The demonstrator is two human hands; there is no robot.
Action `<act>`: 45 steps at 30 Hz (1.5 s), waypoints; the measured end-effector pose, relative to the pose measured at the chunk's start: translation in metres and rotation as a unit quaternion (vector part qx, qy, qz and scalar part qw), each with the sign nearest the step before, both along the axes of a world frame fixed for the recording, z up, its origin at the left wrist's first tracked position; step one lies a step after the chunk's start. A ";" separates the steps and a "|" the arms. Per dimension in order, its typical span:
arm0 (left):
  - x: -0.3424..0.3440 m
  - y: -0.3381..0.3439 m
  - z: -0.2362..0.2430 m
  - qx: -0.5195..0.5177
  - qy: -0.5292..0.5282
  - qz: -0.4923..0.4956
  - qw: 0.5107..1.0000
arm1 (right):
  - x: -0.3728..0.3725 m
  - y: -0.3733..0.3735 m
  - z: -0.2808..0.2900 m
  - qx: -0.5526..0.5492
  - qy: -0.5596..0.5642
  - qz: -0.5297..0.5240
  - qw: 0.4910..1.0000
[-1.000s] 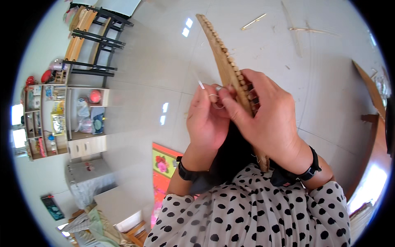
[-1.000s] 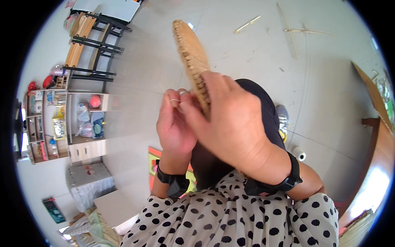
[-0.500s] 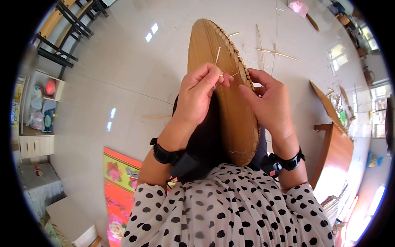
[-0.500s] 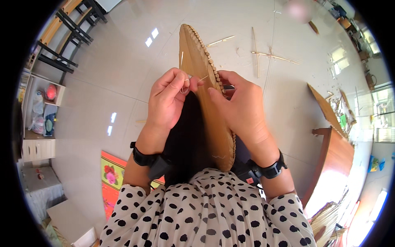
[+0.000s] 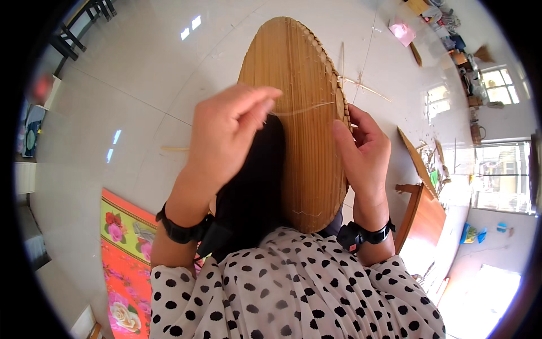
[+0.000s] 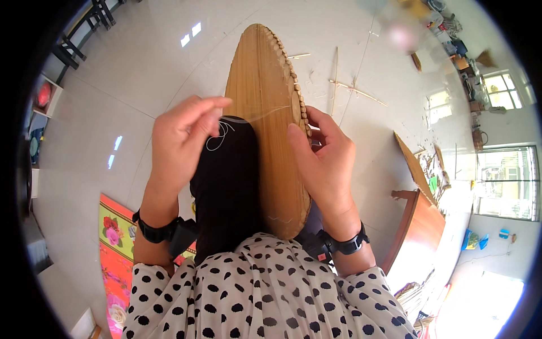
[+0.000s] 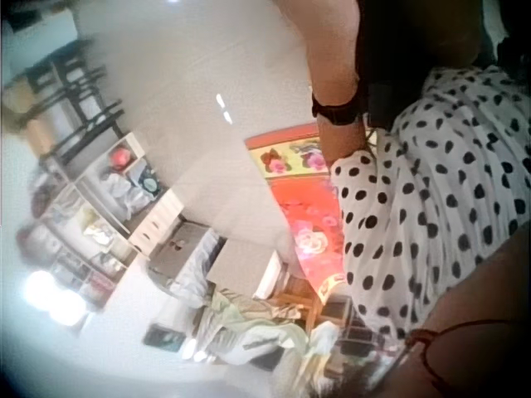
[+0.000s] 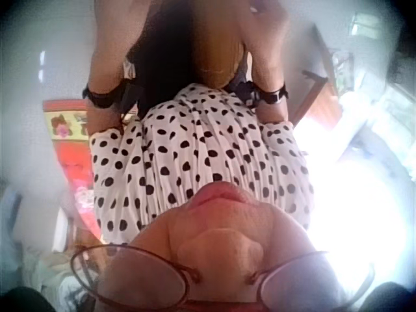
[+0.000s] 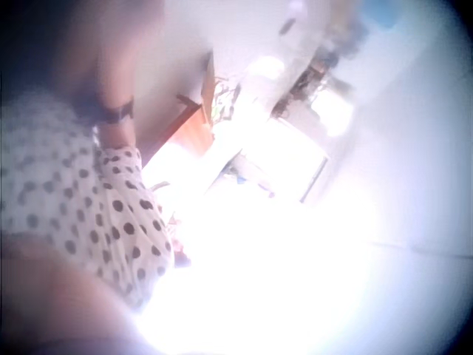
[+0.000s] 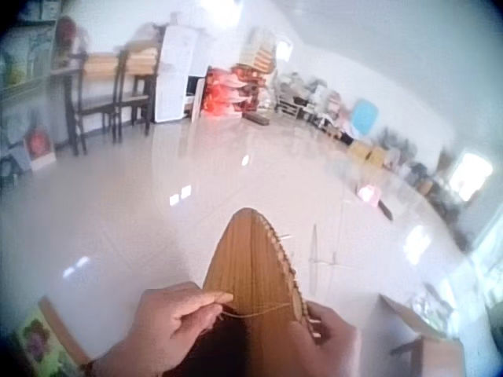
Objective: The person is sewing the edge of a circular bamboo craft using a needle and thread, looping the thread around the wooden strips to secure the border.
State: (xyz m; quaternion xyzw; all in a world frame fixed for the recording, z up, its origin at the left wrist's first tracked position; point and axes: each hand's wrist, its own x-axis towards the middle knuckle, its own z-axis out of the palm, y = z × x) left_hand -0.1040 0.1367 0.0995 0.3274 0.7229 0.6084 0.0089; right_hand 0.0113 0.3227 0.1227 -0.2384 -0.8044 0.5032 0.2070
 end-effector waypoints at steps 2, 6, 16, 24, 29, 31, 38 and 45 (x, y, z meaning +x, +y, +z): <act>0.011 0.009 -0.002 0.020 0.022 -0.008 1.000 | -0.001 -0.001 0.001 -0.003 0.005 0.007 1.000; 0.014 0.019 -0.005 -0.003 0.019 -0.033 0.999 | -0.001 -0.003 0.002 0.014 0.009 0.002 1.000; 0.008 0.035 -0.003 -0.032 0.153 -0.029 0.987 | 0.000 0.000 -0.004 -0.017 0.020 -0.014 1.000; 0.006 0.037 0.000 -0.042 0.173 -0.019 0.984 | 0.001 0.001 -0.004 -0.013 0.020 -0.012 1.000; 0.006 0.038 0.001 -0.051 0.172 -0.023 0.983 | 0.002 0.000 -0.002 -0.016 0.021 -0.008 1.000; 0.007 0.038 0.002 -0.051 0.172 -0.025 0.983 | 0.002 0.000 -0.002 -0.017 0.023 -0.008 1.000; 0.006 0.039 0.003 -0.052 0.180 -0.029 0.982 | 0.002 0.001 -0.003 -0.016 0.023 -0.010 1.000; 0.006 0.040 0.003 -0.046 0.182 -0.027 0.982 | 0.002 0.000 -0.003 -0.017 0.024 -0.009 1.000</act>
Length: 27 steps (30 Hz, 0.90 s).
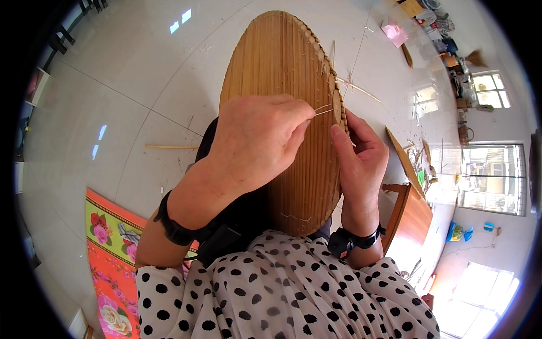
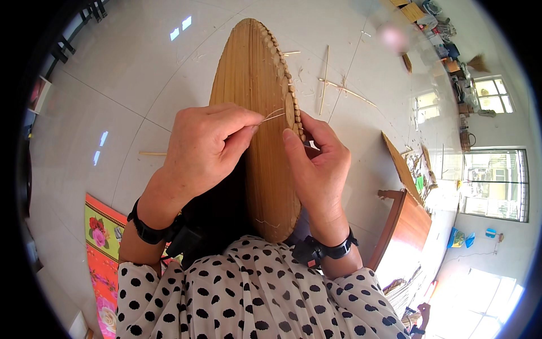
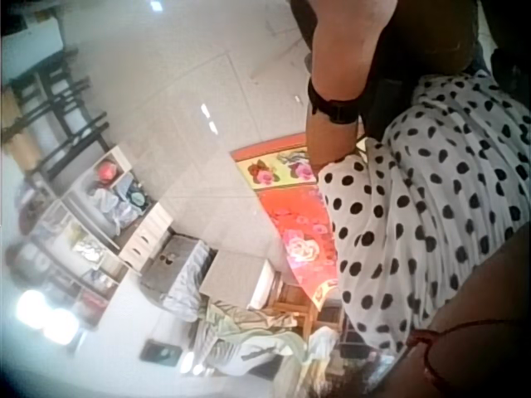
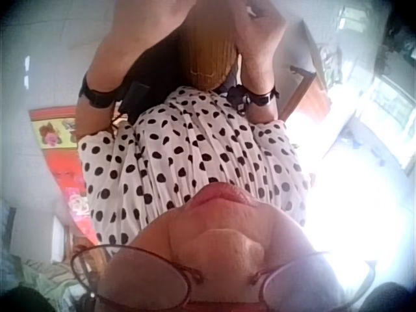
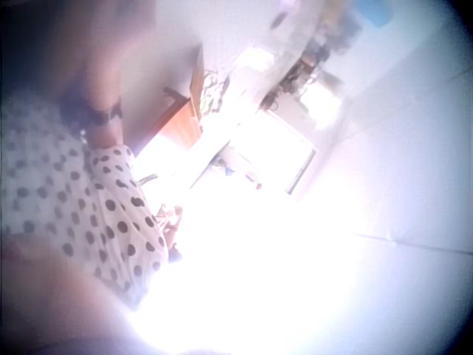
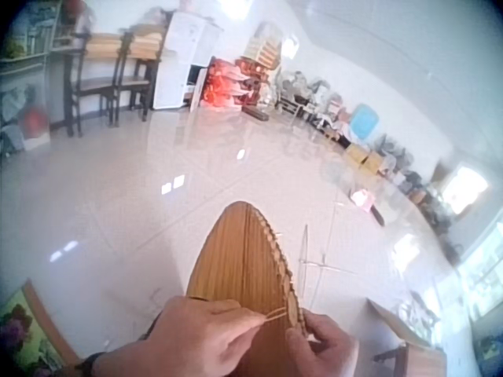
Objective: The person is sewing the edge of a circular bamboo craft using a needle and thread, looping the thread around the wooden strips to secure the border.
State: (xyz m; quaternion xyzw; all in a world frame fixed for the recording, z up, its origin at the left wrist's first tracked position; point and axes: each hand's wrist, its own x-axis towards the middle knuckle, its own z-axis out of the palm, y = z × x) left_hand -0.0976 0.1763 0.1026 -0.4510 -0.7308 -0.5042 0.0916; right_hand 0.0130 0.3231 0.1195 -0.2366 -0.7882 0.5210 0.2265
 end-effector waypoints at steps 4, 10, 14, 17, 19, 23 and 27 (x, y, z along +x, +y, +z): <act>0.000 0.000 0.000 -0.001 -0.002 -0.003 1.000 | 0.000 -0.001 0.000 0.004 0.002 0.000 1.000; -0.001 0.000 0.000 -0.003 0.002 0.000 1.000 | -0.001 -0.001 0.001 0.007 0.003 0.003 1.000; -0.002 -0.002 0.002 -0.015 0.006 -0.003 1.000 | -0.001 -0.002 0.000 0.005 0.006 0.001 1.000; -0.002 -0.003 0.004 -0.016 0.007 0.000 1.000 | -0.001 -0.001 0.000 0.006 0.003 0.000 1.000; -0.002 -0.003 0.004 -0.018 0.011 0.003 1.000 | -0.001 -0.002 0.000 0.007 0.002 0.000 1.000; -0.003 -0.004 0.006 -0.035 0.022 0.004 0.999 | -0.001 -0.002 0.000 0.008 0.007 0.002 1.000; -0.003 -0.003 0.008 -0.042 0.024 0.003 0.999 | 0.000 0.000 -0.003 0.012 0.014 0.007 1.000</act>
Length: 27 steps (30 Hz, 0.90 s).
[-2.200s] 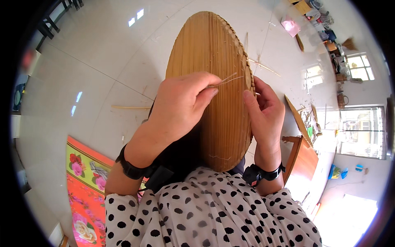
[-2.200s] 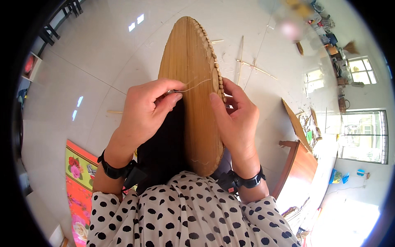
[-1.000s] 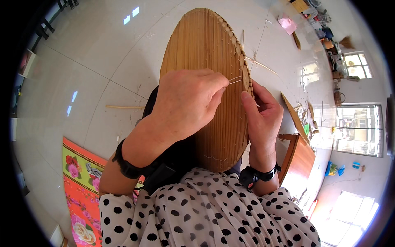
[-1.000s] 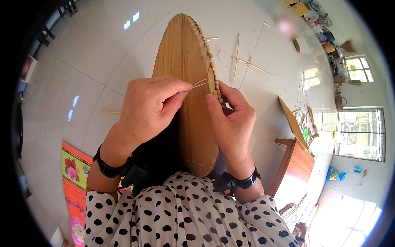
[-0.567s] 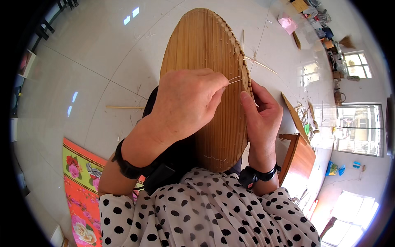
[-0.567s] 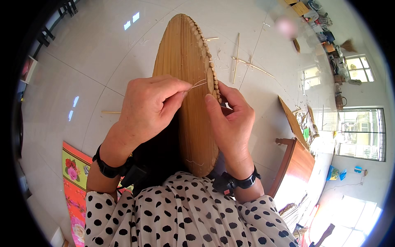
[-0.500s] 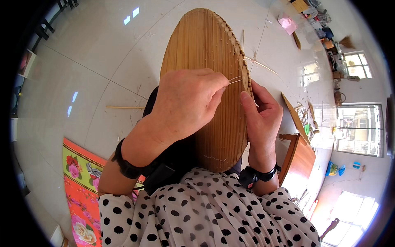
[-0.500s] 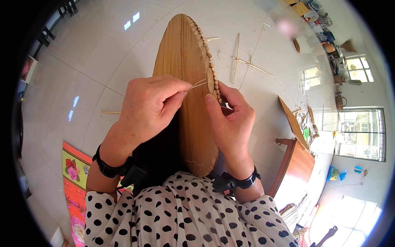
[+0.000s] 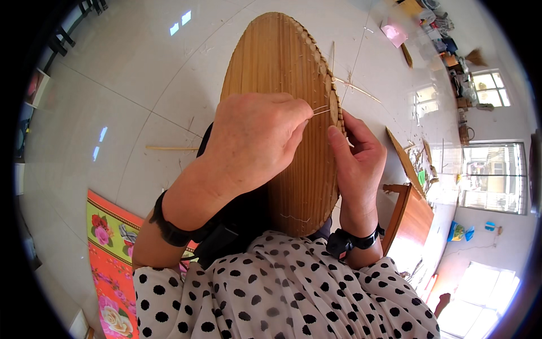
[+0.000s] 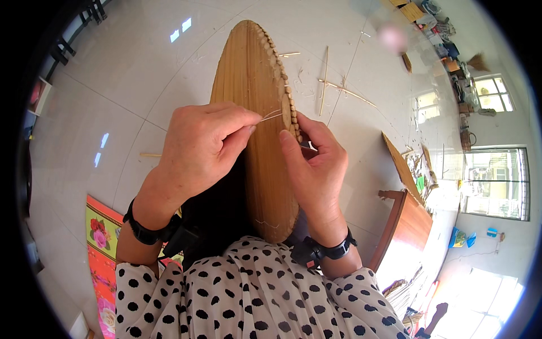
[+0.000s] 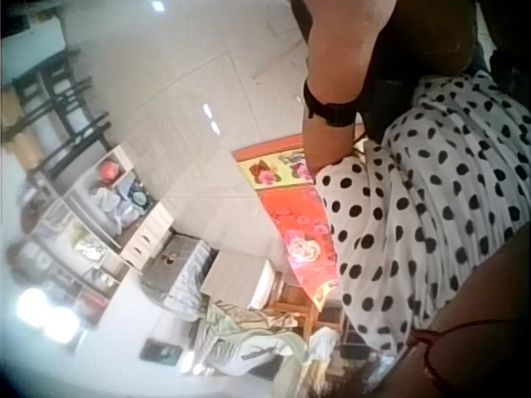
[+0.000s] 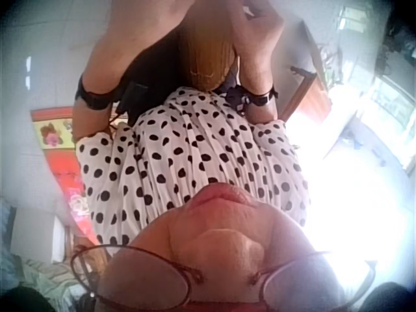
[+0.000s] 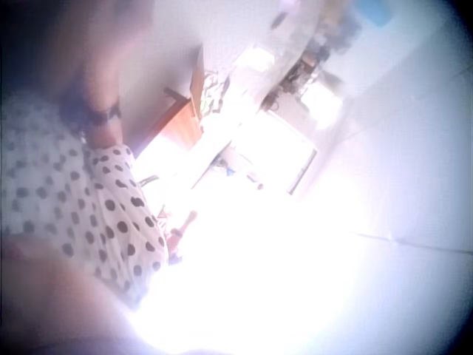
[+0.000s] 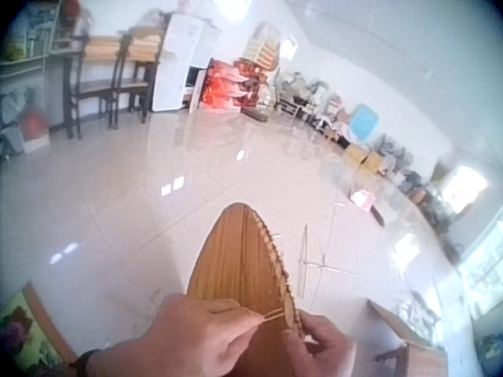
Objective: The person is sewing the edge of a circular bamboo craft using a needle and thread, looping the thread around the wooden strips to secure the border.
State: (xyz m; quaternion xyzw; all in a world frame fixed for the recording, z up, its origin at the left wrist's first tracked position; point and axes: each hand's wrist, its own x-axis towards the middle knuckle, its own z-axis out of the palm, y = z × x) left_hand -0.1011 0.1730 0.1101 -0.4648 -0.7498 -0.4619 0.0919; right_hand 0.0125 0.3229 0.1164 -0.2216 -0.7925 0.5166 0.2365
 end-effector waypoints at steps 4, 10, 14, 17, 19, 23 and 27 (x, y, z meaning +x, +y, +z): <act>0.000 0.000 0.005 -0.021 0.017 0.003 1.000 | 0.000 0.000 -0.001 0.013 0.001 -0.003 1.000; -0.002 -0.001 0.022 -0.089 0.043 0.000 0.995 | -0.001 0.000 0.001 0.011 0.003 0.001 1.000; -0.006 -0.003 0.030 -0.142 0.076 -0.002 0.987 | -0.004 -0.005 0.006 0.005 0.007 0.010 1.000; -0.012 -0.010 0.046 -0.151 0.064 0.004 0.986 | -0.005 -0.006 0.007 -0.022 -0.003 0.008 1.000; -0.011 -0.014 0.056 -0.144 0.046 0.007 0.988 | -0.005 -0.006 0.007 -0.039 -0.010 0.007 0.999; -0.006 -0.007 0.058 -0.141 0.050 -0.003 0.989 | -0.004 -0.002 0.005 -0.038 -0.007 0.008 0.999; -0.002 0.001 0.054 -0.162 0.058 -0.007 0.985 | -0.002 0.003 0.003 -0.028 -0.001 0.015 0.999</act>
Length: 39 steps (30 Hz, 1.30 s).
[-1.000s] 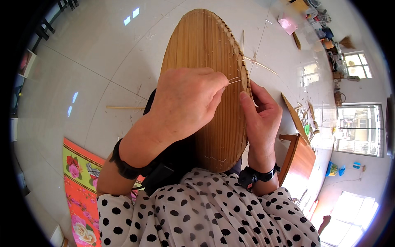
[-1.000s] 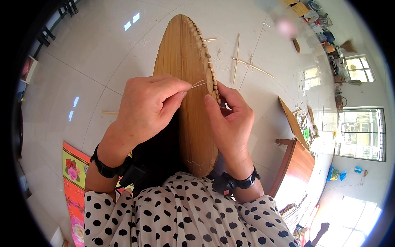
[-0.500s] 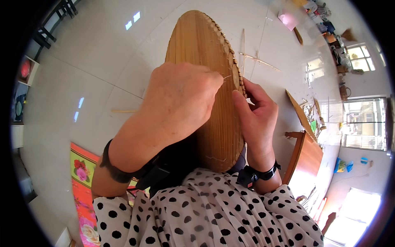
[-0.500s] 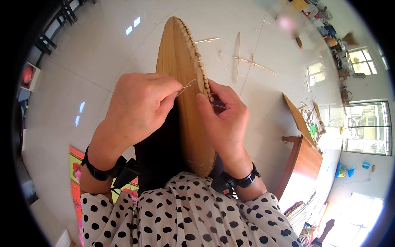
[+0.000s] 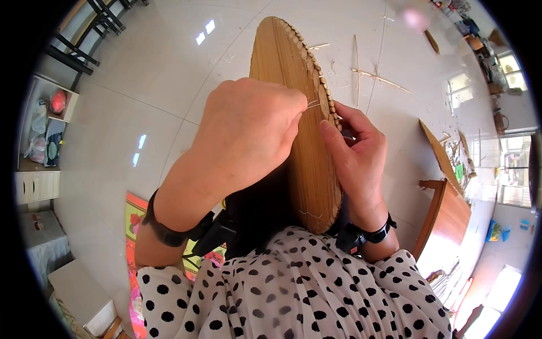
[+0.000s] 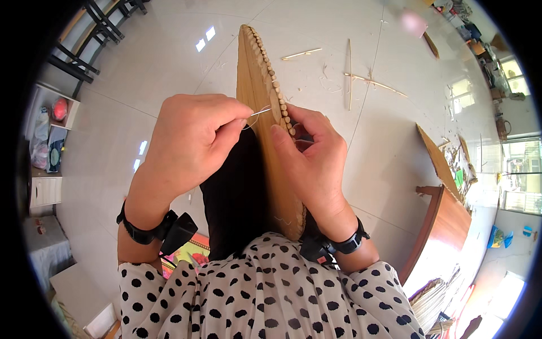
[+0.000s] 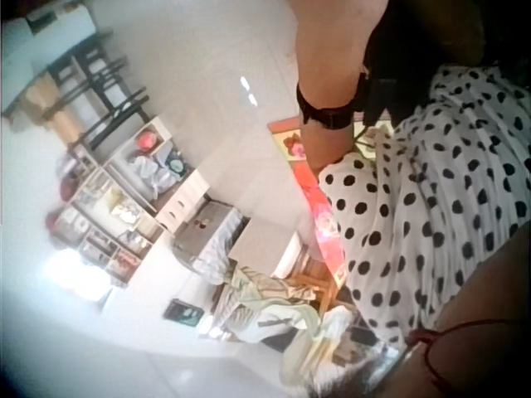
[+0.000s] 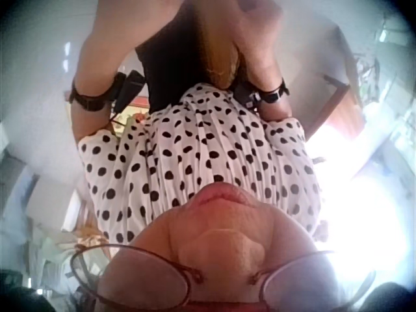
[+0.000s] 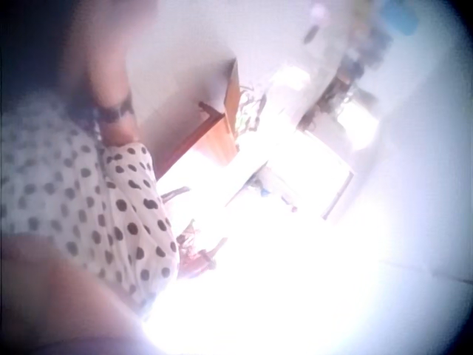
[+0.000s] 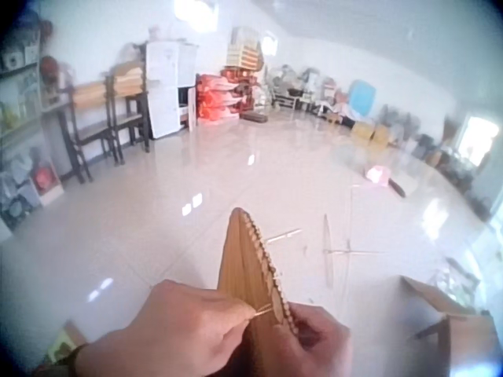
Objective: The person is sewing the edge of a circular bamboo craft using a needle and thread, looping the thread around the wooden strips to secure the border.
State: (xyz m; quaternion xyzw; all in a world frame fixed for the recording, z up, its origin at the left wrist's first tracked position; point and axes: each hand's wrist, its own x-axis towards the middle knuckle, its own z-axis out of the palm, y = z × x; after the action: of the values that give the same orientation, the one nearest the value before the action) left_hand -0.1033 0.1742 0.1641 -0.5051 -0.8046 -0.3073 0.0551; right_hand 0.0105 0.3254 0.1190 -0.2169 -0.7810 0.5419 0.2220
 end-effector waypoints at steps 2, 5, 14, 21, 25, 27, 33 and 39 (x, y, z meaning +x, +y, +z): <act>0.001 0.002 0.000 -0.008 0.004 0.002 1.000 | 0.001 0.000 0.001 -0.001 -0.004 -0.005 1.000; 0.000 0.006 -0.004 0.010 0.010 0.003 1.000 | 0.001 0.002 0.001 0.000 -0.001 -0.009 1.000; -0.001 0.005 0.000 0.001 0.001 -0.001 1.000 | 0.000 0.001 -0.001 -0.018 0.014 -0.011 1.000; -0.002 0.005 0.003 -0.026 0.013 -0.009 1.000 | 0.000 0.001 0.000 -0.015 0.014 -0.007 1.000; -0.005 0.003 0.012 -0.058 0.033 -0.018 0.998 | -0.001 -0.002 -0.002 -0.030 0.034 0.005 0.999; -0.008 -0.002 0.020 -0.082 0.038 -0.025 0.996 | -0.001 -0.005 -0.001 -0.036 0.045 0.018 0.998; -0.011 -0.025 0.033 -0.085 -0.053 -0.021 0.995 | -0.003 -0.019 0.009 -0.035 0.052 0.097 0.993; -0.002 -0.056 0.036 -0.125 -0.088 0.047 0.987 | -0.011 -0.028 -0.009 -0.058 0.114 0.195 0.972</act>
State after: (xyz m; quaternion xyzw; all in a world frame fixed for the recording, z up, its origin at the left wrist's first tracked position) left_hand -0.1051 0.1182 0.2003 -0.4404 -0.8614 -0.2447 -0.0649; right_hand -0.0007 0.2973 0.1102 -0.0101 -0.7449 0.6405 0.1865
